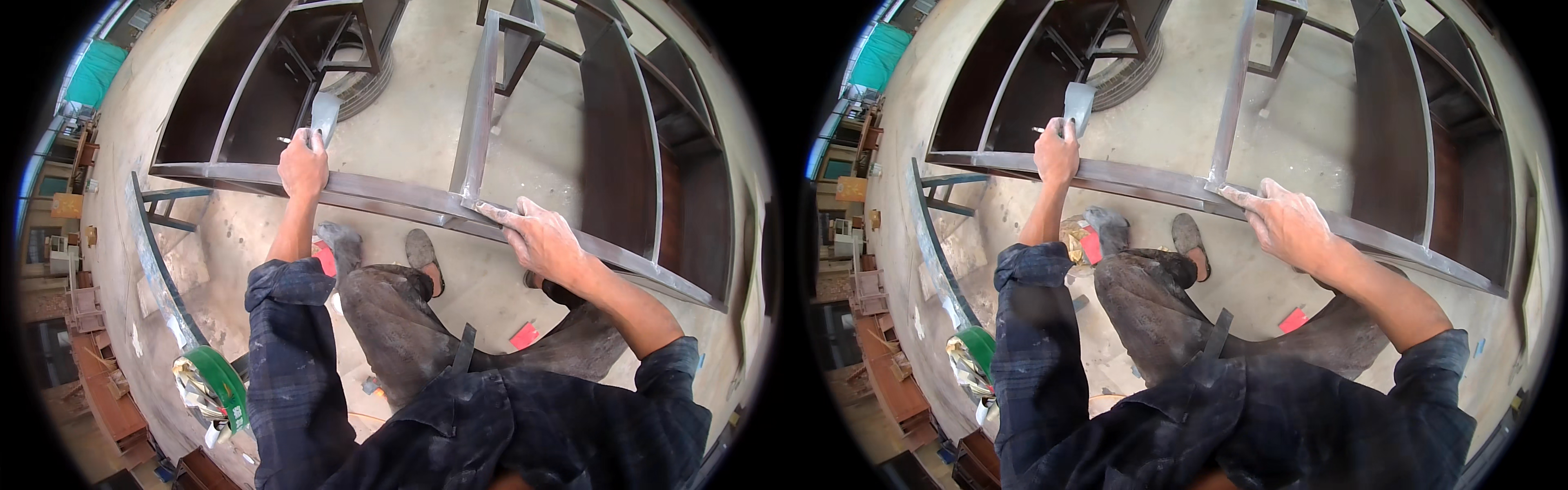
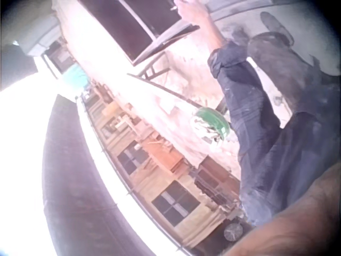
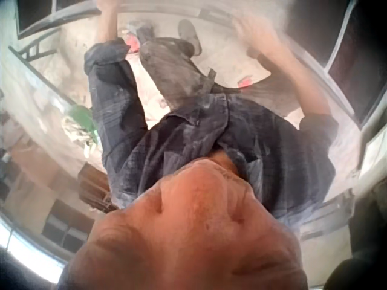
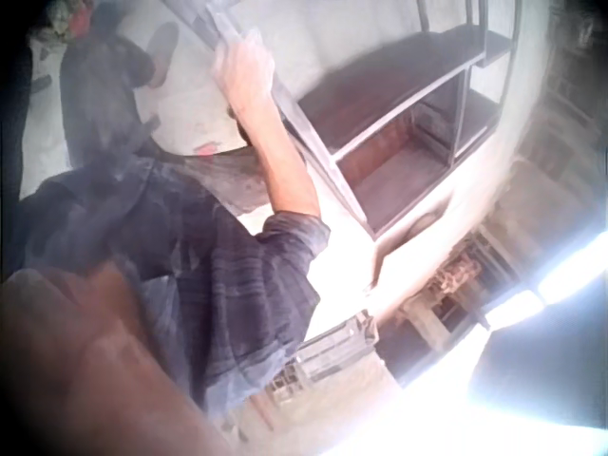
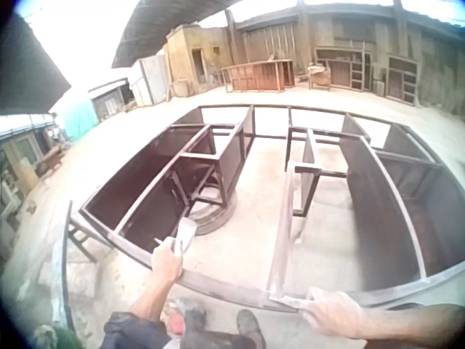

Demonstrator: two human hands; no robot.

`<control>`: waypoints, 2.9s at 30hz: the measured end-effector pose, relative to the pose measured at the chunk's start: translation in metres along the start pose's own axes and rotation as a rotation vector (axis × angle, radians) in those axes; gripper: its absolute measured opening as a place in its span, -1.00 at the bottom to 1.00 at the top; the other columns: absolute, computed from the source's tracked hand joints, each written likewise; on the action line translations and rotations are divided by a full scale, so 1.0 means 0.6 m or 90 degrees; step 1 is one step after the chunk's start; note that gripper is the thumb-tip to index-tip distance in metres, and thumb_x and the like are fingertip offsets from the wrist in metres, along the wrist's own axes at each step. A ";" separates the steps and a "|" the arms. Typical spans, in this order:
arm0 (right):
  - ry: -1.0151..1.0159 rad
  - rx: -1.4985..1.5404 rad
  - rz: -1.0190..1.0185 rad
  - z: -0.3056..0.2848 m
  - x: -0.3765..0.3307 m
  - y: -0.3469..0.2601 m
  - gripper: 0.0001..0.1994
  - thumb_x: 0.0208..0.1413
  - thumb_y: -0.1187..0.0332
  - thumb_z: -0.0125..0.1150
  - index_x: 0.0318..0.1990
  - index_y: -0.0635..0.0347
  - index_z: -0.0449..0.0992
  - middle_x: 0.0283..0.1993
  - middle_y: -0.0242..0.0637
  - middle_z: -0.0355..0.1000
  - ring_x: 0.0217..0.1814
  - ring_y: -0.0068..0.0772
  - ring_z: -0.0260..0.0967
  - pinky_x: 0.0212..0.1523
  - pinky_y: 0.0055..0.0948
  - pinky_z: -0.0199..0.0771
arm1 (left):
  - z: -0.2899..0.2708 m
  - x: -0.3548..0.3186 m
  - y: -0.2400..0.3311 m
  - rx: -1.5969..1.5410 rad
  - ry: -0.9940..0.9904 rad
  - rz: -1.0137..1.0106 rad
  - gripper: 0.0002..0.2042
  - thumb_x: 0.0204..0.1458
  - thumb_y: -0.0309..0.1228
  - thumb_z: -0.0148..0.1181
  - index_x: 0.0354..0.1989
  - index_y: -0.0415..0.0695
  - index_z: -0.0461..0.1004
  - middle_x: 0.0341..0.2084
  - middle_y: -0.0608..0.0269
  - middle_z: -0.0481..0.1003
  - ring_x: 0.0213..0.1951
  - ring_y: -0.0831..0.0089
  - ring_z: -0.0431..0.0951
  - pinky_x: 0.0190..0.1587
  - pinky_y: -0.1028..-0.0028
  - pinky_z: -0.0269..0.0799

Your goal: The person sands a metal frame structure using a sanding block and a scraper tool. They work on various sections of the frame, including corners and long edges, to smooth the surface.

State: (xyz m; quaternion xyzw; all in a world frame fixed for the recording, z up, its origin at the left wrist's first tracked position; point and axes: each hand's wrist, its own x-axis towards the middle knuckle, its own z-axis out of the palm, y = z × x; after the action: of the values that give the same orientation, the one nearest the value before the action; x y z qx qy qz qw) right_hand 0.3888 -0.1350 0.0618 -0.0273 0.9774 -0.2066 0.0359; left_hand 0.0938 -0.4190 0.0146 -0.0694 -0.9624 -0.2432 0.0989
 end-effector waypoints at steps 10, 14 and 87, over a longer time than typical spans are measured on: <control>-0.030 0.009 -0.021 0.000 0.046 0.010 -0.52 0.20 0.44 0.13 0.28 -0.17 0.49 -0.34 -0.13 0.26 -0.41 -0.06 0.39 -0.43 -0.13 0.37 | 0.003 0.003 -0.003 0.038 -0.012 -0.015 -0.74 0.23 -0.16 0.12 -0.13 -0.06 0.60 -0.32 -0.07 0.64 -0.21 -0.09 0.65 -0.12 0.07 0.51; -0.004 0.016 -0.049 0.007 0.052 0.015 -0.52 0.20 0.45 0.14 0.28 -0.14 0.49 -0.35 -0.13 0.26 -0.43 -0.07 0.38 -0.44 -0.14 0.37 | 0.005 0.005 -0.004 0.037 -0.012 -0.007 -0.73 0.23 -0.16 0.12 -0.14 -0.06 0.60 -0.33 -0.06 0.64 -0.22 -0.09 0.65 -0.13 0.08 0.51; -0.002 0.068 -0.051 0.005 0.056 0.026 -0.56 0.20 0.46 0.15 0.23 -0.12 0.54 -0.39 -0.13 0.27 -0.39 -0.06 0.37 -0.38 -0.13 0.36 | 0.003 0.002 -0.002 0.036 -0.015 -0.019 -0.70 0.23 -0.13 0.13 -0.14 -0.09 0.60 -0.31 -0.08 0.64 -0.19 -0.11 0.64 -0.10 0.07 0.50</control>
State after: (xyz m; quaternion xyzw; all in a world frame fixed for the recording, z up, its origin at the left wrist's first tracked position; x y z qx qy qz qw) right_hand 0.3548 -0.1240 0.0507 -0.0651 0.9630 -0.2597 0.0303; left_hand 0.0920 -0.4190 0.0126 -0.0552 -0.9710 -0.2162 0.0860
